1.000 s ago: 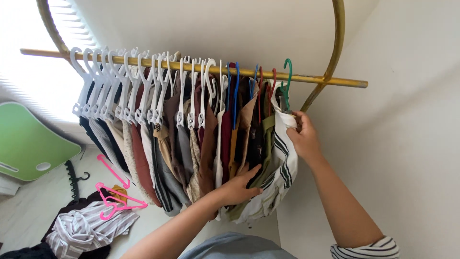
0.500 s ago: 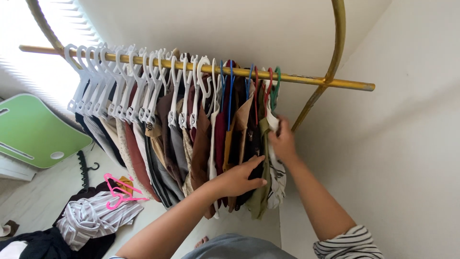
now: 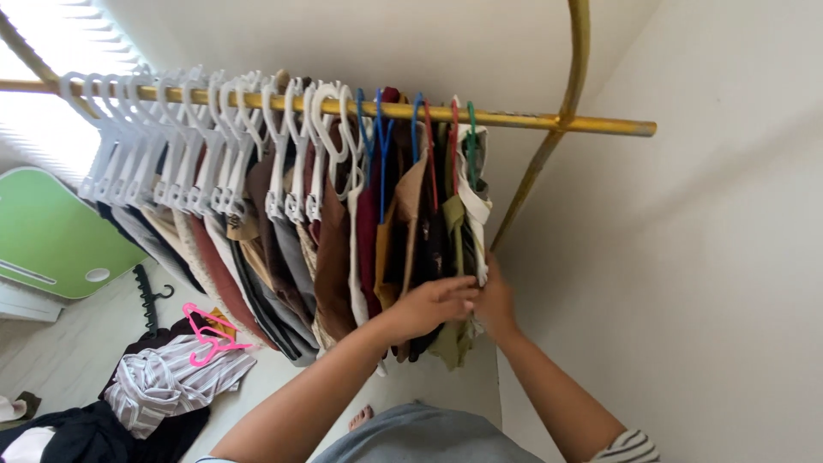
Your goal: The person is hanging clothes onto hangers and placing them on a garment rack.
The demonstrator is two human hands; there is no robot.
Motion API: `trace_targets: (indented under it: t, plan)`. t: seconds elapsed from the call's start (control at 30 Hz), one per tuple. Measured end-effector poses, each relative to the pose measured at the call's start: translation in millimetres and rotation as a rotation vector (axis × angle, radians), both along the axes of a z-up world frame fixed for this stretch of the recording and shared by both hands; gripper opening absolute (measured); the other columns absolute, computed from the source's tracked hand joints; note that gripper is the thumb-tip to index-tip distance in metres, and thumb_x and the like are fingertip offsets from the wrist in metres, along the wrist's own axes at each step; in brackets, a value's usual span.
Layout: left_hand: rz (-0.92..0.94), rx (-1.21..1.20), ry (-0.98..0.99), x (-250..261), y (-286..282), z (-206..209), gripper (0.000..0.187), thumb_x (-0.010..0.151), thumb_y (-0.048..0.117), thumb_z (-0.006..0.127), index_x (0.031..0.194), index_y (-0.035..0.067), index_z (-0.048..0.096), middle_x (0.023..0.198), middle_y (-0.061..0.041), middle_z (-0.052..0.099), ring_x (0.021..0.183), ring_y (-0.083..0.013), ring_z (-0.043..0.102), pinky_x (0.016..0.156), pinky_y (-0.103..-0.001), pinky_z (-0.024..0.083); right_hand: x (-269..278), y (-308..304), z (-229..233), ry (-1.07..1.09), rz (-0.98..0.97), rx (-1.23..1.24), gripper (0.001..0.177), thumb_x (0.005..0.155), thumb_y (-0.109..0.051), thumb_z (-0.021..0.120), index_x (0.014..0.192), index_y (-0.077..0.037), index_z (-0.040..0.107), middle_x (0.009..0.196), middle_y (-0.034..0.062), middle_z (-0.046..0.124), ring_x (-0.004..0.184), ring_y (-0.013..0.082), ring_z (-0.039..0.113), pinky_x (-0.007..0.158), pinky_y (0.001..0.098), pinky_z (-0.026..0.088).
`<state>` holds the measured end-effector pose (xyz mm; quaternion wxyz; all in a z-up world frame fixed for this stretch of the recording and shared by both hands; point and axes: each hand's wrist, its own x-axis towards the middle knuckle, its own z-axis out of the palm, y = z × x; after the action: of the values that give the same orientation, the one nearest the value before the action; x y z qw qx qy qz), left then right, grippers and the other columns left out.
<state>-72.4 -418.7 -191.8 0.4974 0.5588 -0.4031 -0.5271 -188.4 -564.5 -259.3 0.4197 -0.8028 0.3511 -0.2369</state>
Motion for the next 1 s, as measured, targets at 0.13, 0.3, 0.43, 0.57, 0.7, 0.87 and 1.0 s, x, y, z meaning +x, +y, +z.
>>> trace_targets:
  t: [0.13,0.3,0.43,0.57,0.7,0.87,1.0]
  plan:
    - [-0.003,0.154,0.24,-17,-16,-20,0.079,0.099,0.021,0.066,0.161,0.005,0.021,0.158,-0.002,0.039,0.141,-0.0122,0.046,0.11,-0.03,0.043,-23,-15,-48,0.245,0.064,0.073,0.072,0.082,-0.008,0.074,0.147,-0.005,0.043,0.102,0.0197,0.076,0.085,0.0341,0.075,0.073,0.045,0.058]
    - [0.275,0.247,-0.034,-15,-23,-31,0.088,0.09,0.034,0.066,0.16,-0.002,0.027,0.151,-0.021,0.055,0.132,-0.0288,0.055,0.108,-0.035,0.045,-68,-38,-67,0.256,-0.23,-0.174,0.042,0.092,-0.019,0.076,0.128,-0.004,0.062,0.093,0.0159,0.073,0.074,0.0288,0.07,0.066,0.0424,0.055]
    - [0.292,0.223,-0.103,-22,-26,-49,0.106,0.087,0.037,0.07,0.162,0.001,0.005,0.161,-0.019,0.039,0.143,-0.0262,0.045,0.115,-0.033,0.037,-89,-12,-88,0.091,-0.261,-0.11,0.05,0.093,-0.028,0.077,0.125,0.004,0.057,0.099,0.018,0.069,0.075,0.0254,0.069,0.065,0.0378,0.055]
    - [0.143,0.258,-0.322,-33,-38,-48,0.115,0.089,0.047,0.075,0.162,0.0,0.0,0.167,-0.025,0.02,0.154,-0.0312,0.025,0.121,-0.036,0.027,-85,18,-101,0.423,0.272,0.202,0.038,0.088,-0.021,0.075,0.118,-0.001,0.063,0.096,0.0169,0.073,0.078,0.024,0.068,0.068,0.0391,0.055]
    - [0.077,0.285,-0.519,-42,-45,-41,0.113,0.09,0.052,0.077,0.158,0.0,0.002,0.165,-0.026,0.019,0.152,-0.0356,0.023,0.118,-0.039,0.028,-76,-16,-147,0.633,0.577,0.142,0.029,0.096,-0.023,0.065,0.118,-0.005,0.071,0.105,0.0152,0.074,0.086,0.0261,0.067,0.075,0.0429,0.053]
    - [0.247,0.295,-0.477,-43,-50,-77,0.057,0.1,0.039,0.057,0.145,0.005,0.049,0.126,-0.02,0.065,0.114,-0.0331,0.063,0.097,-0.041,0.05,-33,-96,-126,0.619,0.558,-0.07,0.03,0.102,-0.017,0.054,0.126,-0.005,0.067,0.106,0.02,0.072,0.087,0.0345,0.068,0.076,0.0474,0.054]
    - [0.271,0.38,-0.309,-46,-43,-76,0.039,0.102,0.032,0.054,0.121,0.0,0.064,0.092,-0.015,0.069,0.084,-0.0274,0.065,0.081,-0.041,0.052,53,-168,-103,0.087,0.228,-0.008,0.061,0.09,-0.008,0.069,0.146,-0.002,0.046,0.132,0.0239,0.064,0.114,0.0362,0.067,0.092,0.0449,0.054]
